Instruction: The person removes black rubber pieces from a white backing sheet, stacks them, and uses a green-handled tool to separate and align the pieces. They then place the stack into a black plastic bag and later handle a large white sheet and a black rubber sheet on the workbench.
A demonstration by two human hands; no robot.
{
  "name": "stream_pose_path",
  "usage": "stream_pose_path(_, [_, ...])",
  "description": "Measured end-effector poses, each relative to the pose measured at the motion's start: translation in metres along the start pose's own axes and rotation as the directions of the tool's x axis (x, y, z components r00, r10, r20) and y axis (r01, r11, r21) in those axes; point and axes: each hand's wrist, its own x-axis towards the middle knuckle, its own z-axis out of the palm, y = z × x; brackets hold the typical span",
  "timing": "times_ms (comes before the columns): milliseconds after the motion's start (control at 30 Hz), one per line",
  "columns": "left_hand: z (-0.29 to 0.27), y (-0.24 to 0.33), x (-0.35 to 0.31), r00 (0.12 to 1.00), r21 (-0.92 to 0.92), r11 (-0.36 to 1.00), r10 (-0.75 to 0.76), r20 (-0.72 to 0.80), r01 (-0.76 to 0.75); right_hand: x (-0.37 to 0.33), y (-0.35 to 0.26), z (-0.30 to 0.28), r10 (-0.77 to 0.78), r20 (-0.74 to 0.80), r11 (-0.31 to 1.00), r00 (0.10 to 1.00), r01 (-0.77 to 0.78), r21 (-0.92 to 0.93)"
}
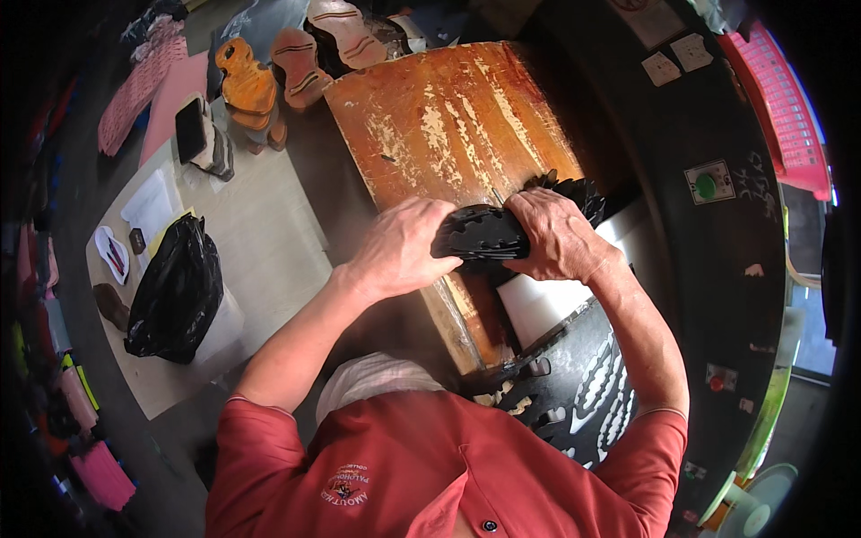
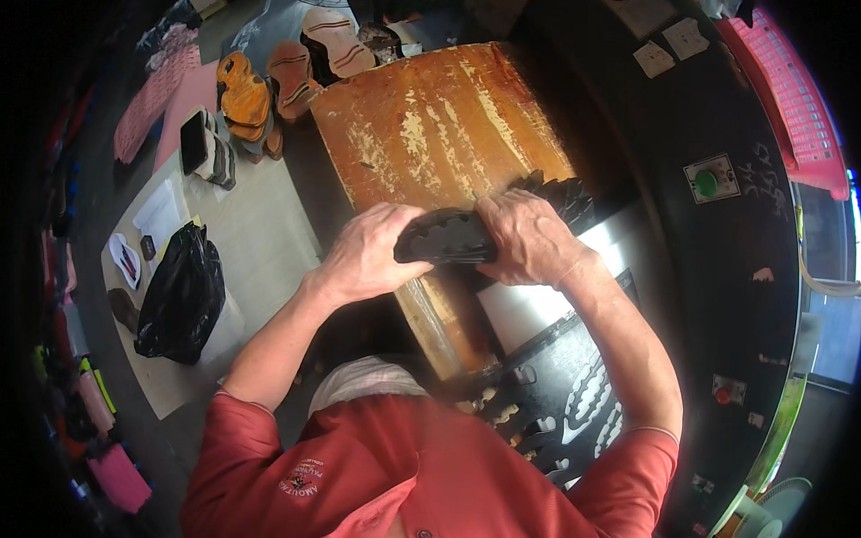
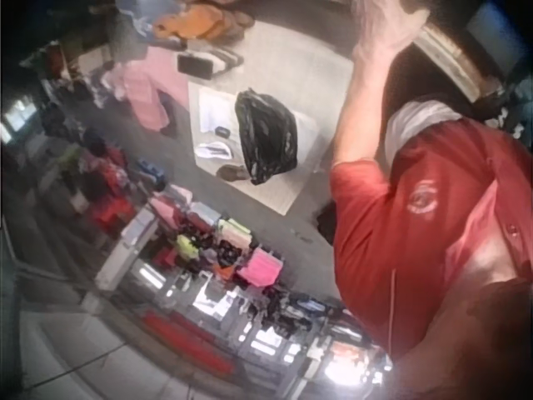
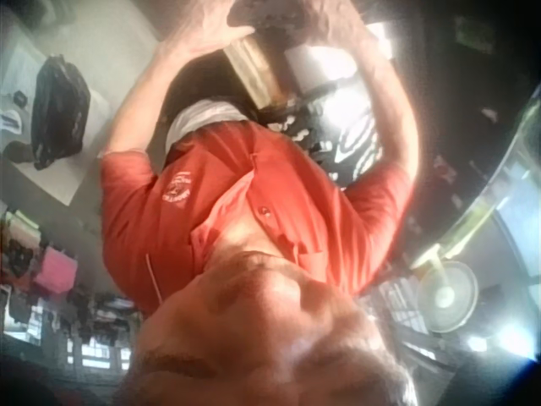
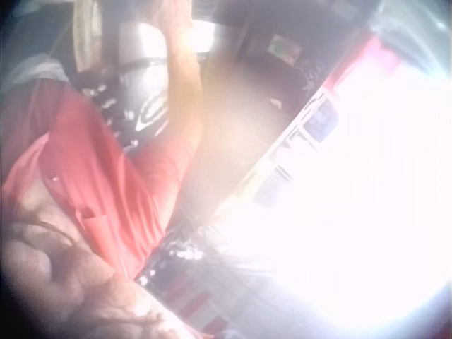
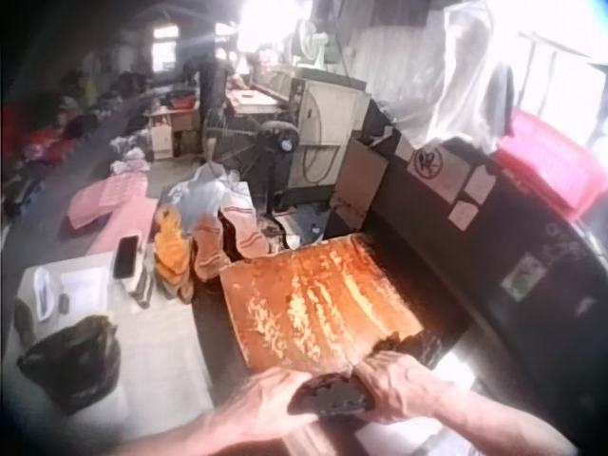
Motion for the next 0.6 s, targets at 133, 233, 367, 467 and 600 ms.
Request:
stream_pose_path(133, [0.009,0.001,-0.002,1.000,-0.046,0.999,0.006,0.018,-0.006,-0.004,-0.004,0.008,-0.020,-0.044,0.998,0.999,0.023,0.065])
stream_pose_path(233, [0.005,-0.002,-0.003,0.999,-0.104,0.994,0.017,0.039,-0.013,-0.008,-0.007,0.013,0.087,0.023,0.985,0.996,-0.089,0.147])
stream_pose_path(367, [-0.002,-0.019,-0.004,0.995,-0.347,0.932,0.102,-0.012,-0.100,-0.013,-0.007,0.006,0.180,0.040,0.972,0.983,-0.184,0.145])
stream_pose_path(467, [-0.005,-0.036,-0.001,0.995,-0.928,0.361,-0.077,0.065,0.088,-0.018,-0.014,-0.012,0.214,-0.030,0.951,0.976,-0.202,0.233])
stream_pose_path(600, [0.005,-0.023,0.009,0.996,-0.984,0.164,-0.050,-0.080,-0.071,-0.019,-0.031,-0.045,0.379,-0.024,0.837,0.925,-0.332,0.436])
